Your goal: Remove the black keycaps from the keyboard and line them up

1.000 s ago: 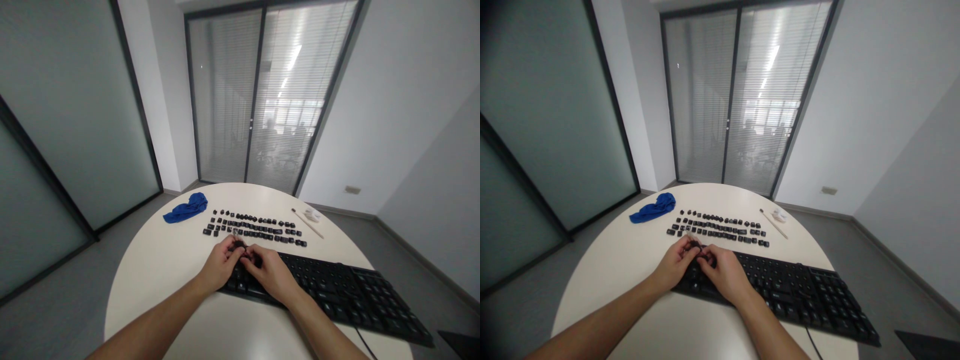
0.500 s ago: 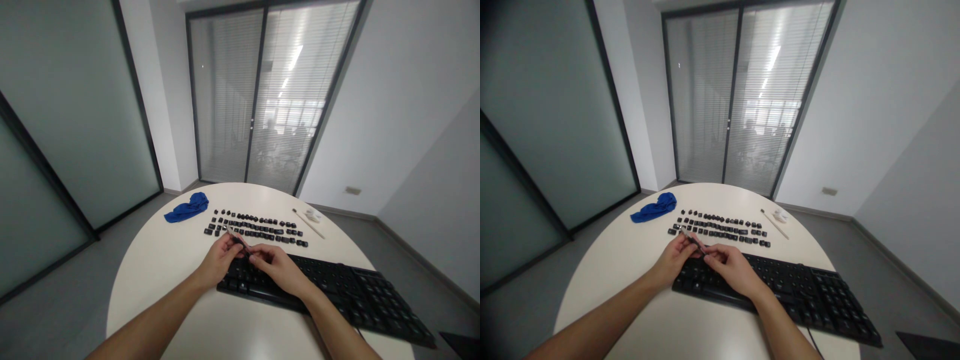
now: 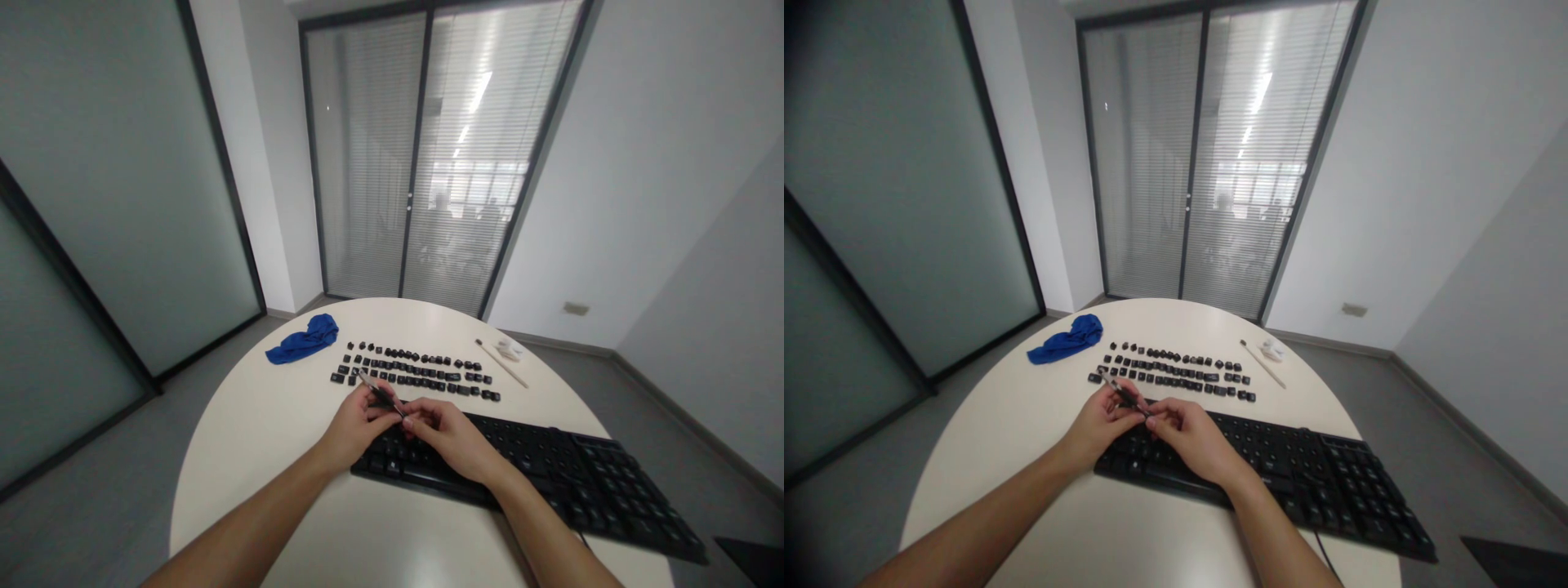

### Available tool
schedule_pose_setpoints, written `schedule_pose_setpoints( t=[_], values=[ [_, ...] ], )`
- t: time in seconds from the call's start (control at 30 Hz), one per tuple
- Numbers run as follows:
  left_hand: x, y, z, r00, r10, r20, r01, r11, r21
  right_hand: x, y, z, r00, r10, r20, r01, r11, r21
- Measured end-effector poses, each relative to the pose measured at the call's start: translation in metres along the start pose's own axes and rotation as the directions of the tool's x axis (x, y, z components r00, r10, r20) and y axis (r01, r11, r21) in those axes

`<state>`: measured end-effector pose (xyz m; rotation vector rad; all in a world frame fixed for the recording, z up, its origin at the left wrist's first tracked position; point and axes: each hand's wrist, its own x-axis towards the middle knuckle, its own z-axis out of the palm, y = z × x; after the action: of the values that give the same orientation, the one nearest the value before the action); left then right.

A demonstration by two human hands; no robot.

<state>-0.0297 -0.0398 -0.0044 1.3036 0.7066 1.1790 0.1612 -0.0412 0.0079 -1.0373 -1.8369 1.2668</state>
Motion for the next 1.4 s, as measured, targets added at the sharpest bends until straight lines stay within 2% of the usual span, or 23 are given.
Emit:
schedule_pose_setpoints(
  t=[0.17,0.4,0.47,0.6,0.8,0.97,1.1,1.17,1.27,1.4],
  values=[
    [0.000,0.000,0.001,0.999,0.028,-0.041,-0.023,0.992,0.125,0.000,0.001,0.001,1.000,-0.016,-0.004,0.016,1.000,-0.021],
    [-0.001,-0.002,0.003,0.974,0.224,-0.017,-0.208,0.929,0.305,-0.001,0.002,-0.004,0.995,-0.053,0.084,0.043,0.992,0.119],
    [-0.002,-0.001,0.004,0.969,0.248,0.000,-0.235,0.916,0.325,-0.001,0.002,-0.006,0.994,-0.051,0.099,0.038,0.991,0.131],
    [-0.003,-0.001,0.003,0.970,0.241,0.014,-0.232,0.915,0.329,-0.002,0.001,-0.008,0.995,-0.026,0.096,0.014,0.993,0.120],
    [-0.001,-0.002,0.002,0.983,0.177,0.056,-0.185,0.951,0.249,0.000,0.002,-0.008,0.997,0.042,0.069,-0.052,0.988,0.144],
    [0.001,-0.006,-0.003,0.986,0.145,0.076,-0.163,0.912,0.375,0.005,0.007,-0.006,0.992,0.121,-0.046,-0.110,0.973,0.203],
    [0.000,-0.004,-0.009,0.987,0.134,0.087,-0.160,0.819,0.552,0.009,0.011,-0.004,0.986,0.068,-0.153,-0.057,0.996,0.075],
    [-0.001,-0.001,-0.012,0.988,0.113,0.110,-0.155,0.802,0.577,0.011,0.011,-0.003,0.980,0.047,-0.194,-0.051,0.999,-0.015],
    [-0.001,-0.001,-0.017,0.990,0.063,0.130,-0.123,0.832,0.540,0.014,0.013,0.000,0.977,0.029,-0.211,-0.056,0.991,-0.123],
    [0.003,-0.005,-0.020,0.996,0.010,0.086,-0.046,0.905,0.423,0.019,0.011,0.003,0.978,-0.026,-0.205,-0.034,0.959,-0.281]
  ],
)
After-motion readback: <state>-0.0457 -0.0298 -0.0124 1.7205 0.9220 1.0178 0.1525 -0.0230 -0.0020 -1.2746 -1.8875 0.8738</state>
